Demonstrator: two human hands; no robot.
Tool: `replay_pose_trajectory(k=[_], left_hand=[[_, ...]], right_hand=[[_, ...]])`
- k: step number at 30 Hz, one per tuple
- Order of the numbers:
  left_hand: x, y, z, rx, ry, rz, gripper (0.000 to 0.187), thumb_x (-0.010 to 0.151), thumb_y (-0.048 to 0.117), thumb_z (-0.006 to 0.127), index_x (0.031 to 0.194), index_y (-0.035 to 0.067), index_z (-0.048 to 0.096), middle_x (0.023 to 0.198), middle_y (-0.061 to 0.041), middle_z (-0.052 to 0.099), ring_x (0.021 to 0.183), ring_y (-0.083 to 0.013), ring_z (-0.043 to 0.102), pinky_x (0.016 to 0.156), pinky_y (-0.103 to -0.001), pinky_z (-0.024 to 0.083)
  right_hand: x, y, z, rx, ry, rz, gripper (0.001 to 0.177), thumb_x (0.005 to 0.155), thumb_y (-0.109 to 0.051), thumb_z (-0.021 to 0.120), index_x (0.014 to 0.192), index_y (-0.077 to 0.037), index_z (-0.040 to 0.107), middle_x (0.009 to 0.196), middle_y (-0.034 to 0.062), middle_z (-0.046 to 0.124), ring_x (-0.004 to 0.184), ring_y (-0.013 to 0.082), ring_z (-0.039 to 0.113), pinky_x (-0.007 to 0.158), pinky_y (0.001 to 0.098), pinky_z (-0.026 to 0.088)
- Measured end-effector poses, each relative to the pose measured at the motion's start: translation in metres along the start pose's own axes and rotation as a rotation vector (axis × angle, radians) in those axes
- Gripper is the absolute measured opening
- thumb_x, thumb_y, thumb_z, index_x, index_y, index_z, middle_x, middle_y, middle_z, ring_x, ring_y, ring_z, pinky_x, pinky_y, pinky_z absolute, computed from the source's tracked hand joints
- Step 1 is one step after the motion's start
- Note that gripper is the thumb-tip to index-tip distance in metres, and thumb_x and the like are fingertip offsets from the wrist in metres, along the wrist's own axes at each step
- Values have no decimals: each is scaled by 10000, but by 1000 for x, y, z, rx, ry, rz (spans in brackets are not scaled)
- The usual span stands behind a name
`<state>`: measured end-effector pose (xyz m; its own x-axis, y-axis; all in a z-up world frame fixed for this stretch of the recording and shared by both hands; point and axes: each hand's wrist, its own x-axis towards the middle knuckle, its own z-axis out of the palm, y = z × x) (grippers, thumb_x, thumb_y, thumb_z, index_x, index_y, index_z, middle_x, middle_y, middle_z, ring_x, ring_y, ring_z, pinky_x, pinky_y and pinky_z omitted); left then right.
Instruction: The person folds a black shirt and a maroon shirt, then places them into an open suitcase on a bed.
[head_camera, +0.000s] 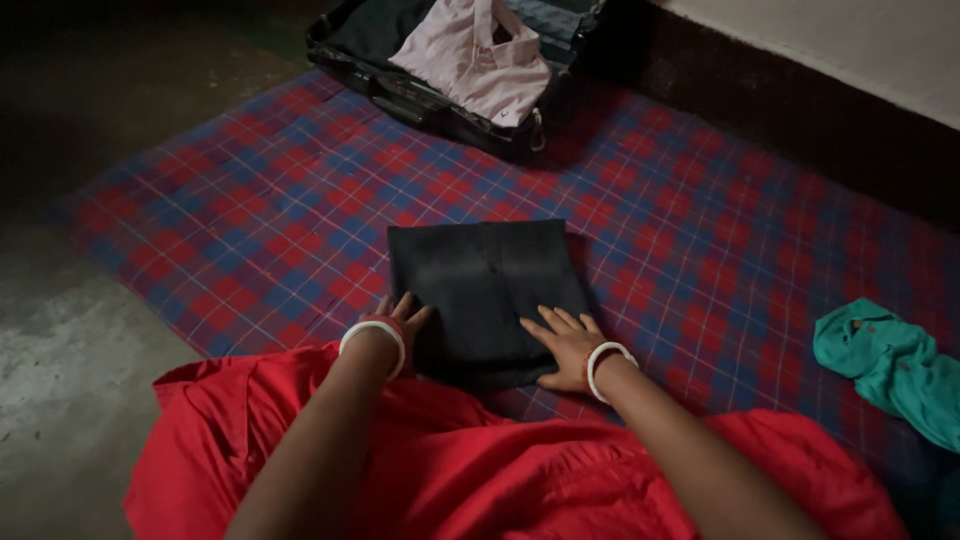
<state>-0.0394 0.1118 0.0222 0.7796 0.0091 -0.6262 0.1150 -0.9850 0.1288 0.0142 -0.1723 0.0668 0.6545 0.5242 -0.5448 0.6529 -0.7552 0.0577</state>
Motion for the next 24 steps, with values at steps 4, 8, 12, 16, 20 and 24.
replay_pose_trajectory(k=[4,8,12,16,20,24], left_hand=[[-7,5,-3,106,20,-35,1163,847,279,840,1649,395,6,1744,-28,-112,1610,-321,-90,1287,-581,90],[-5,4,-2,145,5,-25,1130,885,282,793,1649,407,-29,1742,-40,-135,1604,-325,-110,1284,-582,73],[-5,4,-4,97,31,4,1103,880,278,775,1657,404,2,1743,-52,-106,1603,-331,-90,1284,-573,91],[11,6,-5,-17,170,37,809,887,336,741,1568,351,304,1705,-6,131,1594,-302,36,1280,-539,156],[15,-6,-13,-415,473,87,429,876,361,691,1260,169,709,1283,-121,737,1254,-316,656,1087,-430,520],[3,-12,-46,-591,994,297,536,793,254,755,1263,22,640,1106,-249,710,1037,-416,677,874,-480,542]], right_hand=[[0,3,0,-6,-24,-9,1034,882,-292,753,1639,-315,49,1730,66,-21,1593,284,37,1283,471,96],[-2,3,-1,-98,-23,-10,1059,893,-8,680,1651,-327,13,1734,50,-34,1591,277,32,1272,463,117],[4,13,11,-85,32,8,1001,911,-40,665,1633,-339,40,1726,29,1,1586,264,80,1278,456,159],[16,33,30,126,242,-14,789,909,-37,619,1570,-299,278,1672,23,228,1532,238,239,1244,425,228],[13,47,14,366,445,112,500,919,-27,499,1367,-232,585,1483,52,585,1342,285,556,1125,419,439],[-2,73,-32,434,634,100,435,906,-56,511,1317,-172,596,1346,138,649,1181,369,637,995,467,510]])
